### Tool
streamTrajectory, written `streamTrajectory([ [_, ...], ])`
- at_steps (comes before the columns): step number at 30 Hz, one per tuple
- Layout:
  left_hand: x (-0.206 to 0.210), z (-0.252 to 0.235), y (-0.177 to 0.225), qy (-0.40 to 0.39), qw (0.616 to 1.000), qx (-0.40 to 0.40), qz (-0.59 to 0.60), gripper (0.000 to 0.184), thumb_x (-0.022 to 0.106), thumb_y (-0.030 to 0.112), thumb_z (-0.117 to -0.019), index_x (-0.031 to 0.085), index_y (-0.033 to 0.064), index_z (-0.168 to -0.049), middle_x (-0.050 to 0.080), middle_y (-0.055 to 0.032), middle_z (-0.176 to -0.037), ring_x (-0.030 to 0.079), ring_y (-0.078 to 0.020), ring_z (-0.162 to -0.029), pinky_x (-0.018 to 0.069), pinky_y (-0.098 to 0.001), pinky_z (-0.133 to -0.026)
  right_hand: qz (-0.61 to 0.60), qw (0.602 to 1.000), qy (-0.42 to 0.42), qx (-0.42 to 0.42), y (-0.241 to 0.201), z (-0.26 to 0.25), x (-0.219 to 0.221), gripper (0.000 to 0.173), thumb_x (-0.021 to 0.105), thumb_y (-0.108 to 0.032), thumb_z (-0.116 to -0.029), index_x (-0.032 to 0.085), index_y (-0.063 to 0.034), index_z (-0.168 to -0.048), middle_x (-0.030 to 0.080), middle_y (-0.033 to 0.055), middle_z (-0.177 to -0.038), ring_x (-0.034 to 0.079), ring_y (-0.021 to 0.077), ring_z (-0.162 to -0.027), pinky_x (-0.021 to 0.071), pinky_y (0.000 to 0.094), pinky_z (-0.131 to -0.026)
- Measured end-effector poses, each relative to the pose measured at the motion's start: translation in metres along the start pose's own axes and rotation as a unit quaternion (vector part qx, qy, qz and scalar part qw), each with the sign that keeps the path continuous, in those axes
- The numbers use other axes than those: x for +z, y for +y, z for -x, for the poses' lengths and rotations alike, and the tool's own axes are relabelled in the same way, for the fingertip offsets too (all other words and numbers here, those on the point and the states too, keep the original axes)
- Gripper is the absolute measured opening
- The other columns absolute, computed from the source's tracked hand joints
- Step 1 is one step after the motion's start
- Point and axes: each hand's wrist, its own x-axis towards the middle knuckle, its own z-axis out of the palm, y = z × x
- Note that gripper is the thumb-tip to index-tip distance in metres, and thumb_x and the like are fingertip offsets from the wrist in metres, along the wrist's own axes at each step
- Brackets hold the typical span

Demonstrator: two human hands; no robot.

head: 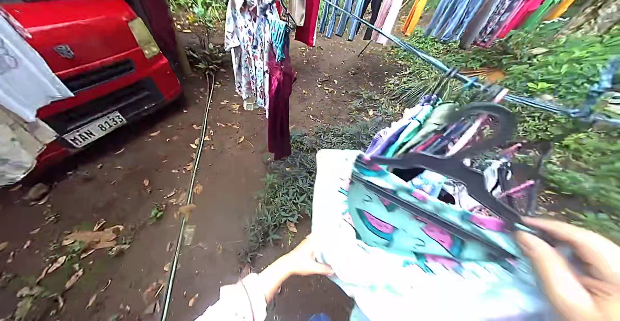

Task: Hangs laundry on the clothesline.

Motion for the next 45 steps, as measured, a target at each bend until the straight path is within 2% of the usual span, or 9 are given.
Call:
streamTrajectory([
  [2,-0.048,-0.002,-0.011,0.051,0.997,-0.047,0.024,0.063,0.084,0.003,-0.0762,0.055,-0.0141,-0.130,0.071,-0.0154,-0.119,0.067,-0.0104,-0.113,0.0520,-0.0316,-0.105,0.025,0.998,0.060,-0.012,-0.014,-0.051,0.056,0.034,0.053,-0.020,-0.1030,0.071,0.0077,-0.108,0.072,0.0274,-0.099,0.071,0.0353,-0.090,0.0547,0.0474,-0.079],
  [4,-0.095,-0.013,-0.017,0.101,0.987,-0.122,0.019,0.067,0.080,0.004,-0.0815,0.048,-0.0135,-0.138,0.066,-0.0199,-0.128,0.064,-0.0165,-0.120,0.0492,-0.0346,-0.109,0.030,0.996,0.089,-0.006,-0.022,-0.105,0.104,0.036,0.052,-0.025,-0.1019,0.072,0.0045,-0.107,0.072,0.0265,-0.099,0.071,0.0411,-0.089,0.0526,0.0575,-0.074],
  [8,-0.186,-0.058,-0.034,0.172,0.967,-0.185,-0.028,0.052,0.069,0.007,-0.0937,0.049,-0.0111,-0.138,0.064,-0.0235,-0.127,0.065,-0.0238,-0.117,0.0509,-0.0405,-0.105,0.000,0.997,0.025,0.072,-0.027,-0.210,0.175,0.029,0.058,-0.021,-0.1030,0.071,0.0017,-0.116,0.070,0.0300,-0.107,0.067,0.0534,-0.099,0.0458,0.0749,-0.080],
  [13,-0.282,-0.127,-0.024,0.246,0.949,-0.187,-0.061,0.029,0.060,0.005,-0.0994,0.060,-0.0121,-0.122,0.069,-0.0216,-0.111,0.068,-0.0219,-0.102,0.0538,-0.0405,-0.097,-0.030,0.985,-0.035,0.168,-0.025,-0.333,0.251,0.027,0.060,-0.025,-0.1038,0.071,-0.0050,-0.118,0.070,0.0278,-0.112,0.064,0.0516,-0.107,0.0446,0.0748,-0.083],
  [22,-0.397,-0.256,0.007,0.218,0.955,-0.145,-0.138,0.026,0.056,0.010,-0.1022,0.066,-0.0085,-0.118,0.070,-0.0210,-0.110,0.068,-0.0231,-0.103,0.0523,-0.0425,-0.097,0.007,0.970,-0.062,0.236,0.007,-0.509,0.302,0.031,0.060,-0.027,-0.1031,0.071,-0.0049,-0.121,0.066,0.0300,-0.121,0.060,0.0519,-0.116,0.0423,0.0757,-0.088],
  [30,-0.449,-0.316,-0.013,0.114,0.979,-0.132,-0.103,0.026,0.057,0.006,-0.1018,0.065,-0.0080,-0.122,0.070,-0.0202,-0.116,0.068,-0.0214,-0.107,0.0525,-0.0399,-0.101,0.002,0.953,-0.046,0.301,0.016,-0.552,0.331,0.027,0.063,-0.024,-0.1012,0.072,-0.0022,-0.115,0.068,0.0282,-0.115,0.062,0.0476,-0.111,0.0440,0.0718,-0.089],
  [38,-0.477,-0.349,-0.039,0.021,0.985,-0.136,-0.101,0.023,0.056,0.004,-0.1014,0.065,-0.0084,-0.119,0.071,-0.0189,-0.109,0.068,-0.0190,-0.101,0.0530,-0.0376,-0.096,0.022,0.920,-0.045,0.389,0.016,-0.545,0.341,0.023,0.064,-0.023,-0.1002,0.076,-0.0059,-0.109,0.071,0.0231,-0.109,0.065,0.0419,-0.106,0.0462,0.0688,-0.087],
  [42,-0.475,-0.353,-0.056,-0.011,0.980,-0.150,-0.129,0.030,0.055,0.002,-0.1021,0.061,-0.0110,-0.128,0.068,-0.0251,-0.119,0.067,-0.0269,-0.111,0.0501,-0.0421,-0.103,0.044,0.911,-0.067,0.406,0.002,-0.527,0.348,0.025,0.061,-0.025,-0.1014,0.076,-0.0090,-0.113,0.071,0.0199,-0.117,0.064,0.0404,-0.114,0.0467,0.0690,-0.091],
  [45,-0.467,-0.354,-0.071,-0.020,0.978,-0.128,-0.164,0.029,0.057,0.003,-0.1014,0.062,-0.0114,-0.126,0.069,-0.0263,-0.116,0.067,-0.0302,-0.109,0.0507,-0.0466,-0.101,0.054,0.911,-0.057,0.404,-0.004,-0.511,0.355,0.028,0.057,-0.026,-0.1037,0.074,-0.0131,-0.122,0.070,0.0153,-0.124,0.065,0.0361,-0.118,0.0484,0.0654,-0.094],
])
